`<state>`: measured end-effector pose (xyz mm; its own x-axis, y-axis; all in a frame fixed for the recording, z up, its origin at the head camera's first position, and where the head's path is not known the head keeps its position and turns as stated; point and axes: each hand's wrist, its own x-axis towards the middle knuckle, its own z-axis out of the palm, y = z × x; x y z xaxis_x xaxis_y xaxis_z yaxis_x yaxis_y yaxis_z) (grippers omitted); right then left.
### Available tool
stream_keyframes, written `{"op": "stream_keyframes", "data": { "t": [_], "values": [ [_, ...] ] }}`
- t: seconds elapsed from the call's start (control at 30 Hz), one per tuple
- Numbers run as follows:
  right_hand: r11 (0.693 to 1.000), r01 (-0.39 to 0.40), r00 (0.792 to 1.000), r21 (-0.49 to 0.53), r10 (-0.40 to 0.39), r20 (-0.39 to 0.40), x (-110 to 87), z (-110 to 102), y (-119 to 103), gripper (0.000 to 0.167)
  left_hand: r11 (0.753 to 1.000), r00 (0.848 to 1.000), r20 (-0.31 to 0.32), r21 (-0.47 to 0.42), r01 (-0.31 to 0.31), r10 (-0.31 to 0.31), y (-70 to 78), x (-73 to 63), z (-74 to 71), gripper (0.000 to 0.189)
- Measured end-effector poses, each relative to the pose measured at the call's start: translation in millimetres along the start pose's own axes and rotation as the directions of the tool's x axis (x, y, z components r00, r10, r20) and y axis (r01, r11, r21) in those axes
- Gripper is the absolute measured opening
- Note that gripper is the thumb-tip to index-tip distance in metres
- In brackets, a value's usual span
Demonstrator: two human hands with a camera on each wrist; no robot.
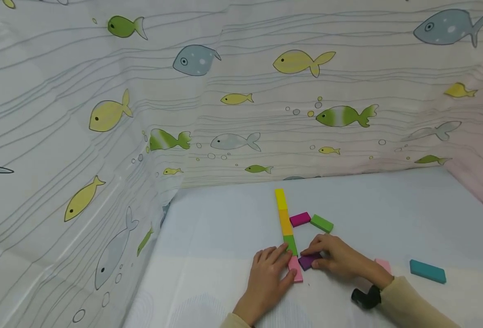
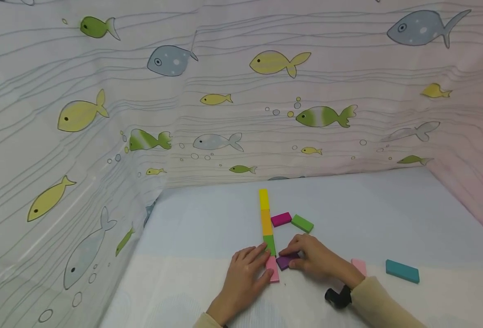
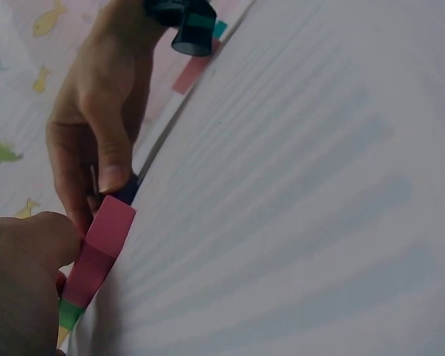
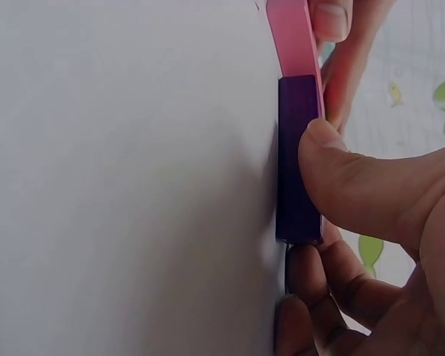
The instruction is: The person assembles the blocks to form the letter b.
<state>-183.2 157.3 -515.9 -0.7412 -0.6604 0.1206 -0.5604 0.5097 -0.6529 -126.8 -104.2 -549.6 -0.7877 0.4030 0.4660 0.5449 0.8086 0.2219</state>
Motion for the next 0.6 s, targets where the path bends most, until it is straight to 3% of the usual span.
{"op": "stream_keyframes", "data": {
  "t": [0.6],
  "values": [
    [0.999,-0.036,0.999,0.027,0.035,0.026,-4.5,0.9,-9.9,0.031,1.000,1.000,0.021,0.003,0.005,-0.005,2.2,-1.6,-5.1,0.043]
  ]
}}
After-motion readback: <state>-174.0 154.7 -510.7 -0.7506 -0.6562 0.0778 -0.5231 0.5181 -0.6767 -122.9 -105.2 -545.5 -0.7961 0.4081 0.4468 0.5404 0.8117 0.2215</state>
